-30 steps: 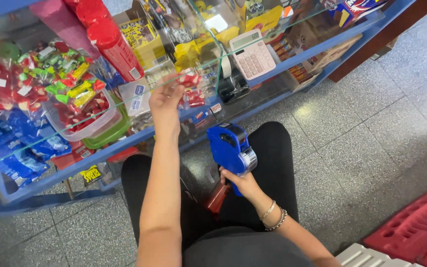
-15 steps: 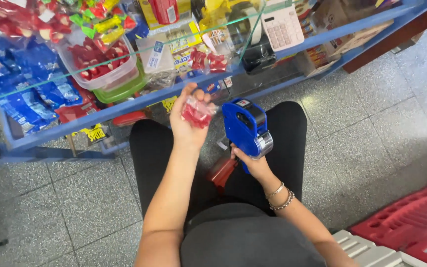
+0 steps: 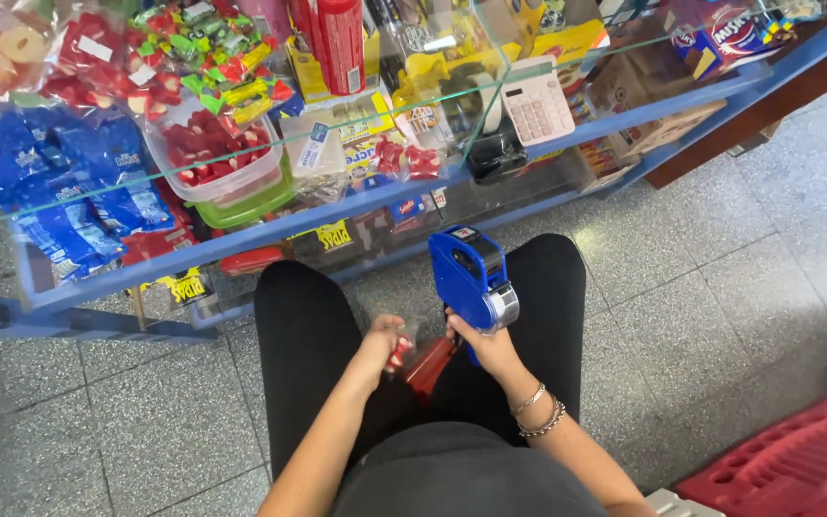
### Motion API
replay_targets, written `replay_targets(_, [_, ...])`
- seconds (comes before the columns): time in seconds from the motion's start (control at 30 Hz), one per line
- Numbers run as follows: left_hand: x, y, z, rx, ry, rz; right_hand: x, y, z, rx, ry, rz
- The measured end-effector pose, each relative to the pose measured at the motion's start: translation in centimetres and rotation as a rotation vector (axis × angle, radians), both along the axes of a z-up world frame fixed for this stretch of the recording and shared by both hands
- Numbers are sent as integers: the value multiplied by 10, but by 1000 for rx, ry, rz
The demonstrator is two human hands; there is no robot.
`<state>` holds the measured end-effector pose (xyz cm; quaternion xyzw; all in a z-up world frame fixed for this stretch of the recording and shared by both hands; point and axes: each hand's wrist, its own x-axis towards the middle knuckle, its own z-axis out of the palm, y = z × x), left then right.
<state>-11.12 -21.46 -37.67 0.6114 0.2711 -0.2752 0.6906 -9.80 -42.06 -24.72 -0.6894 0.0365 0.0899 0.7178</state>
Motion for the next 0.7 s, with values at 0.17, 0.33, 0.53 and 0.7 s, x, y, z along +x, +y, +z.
replay_targets(0.17, [-36,0,28,-140,-136,-213,1,-4,5,-10,-9,78])
replay_targets(0.33, [-42,3,62,-250,-26,-527,2,-10,1,38,7,105])
replay_targets(0.53, [-29,-15,38,188,-47,-952,5,-12,1,109,-61,101])
replay_targets(0.7, [2,4,88,35,29,-780,8,-17,-2,173,-39,43])
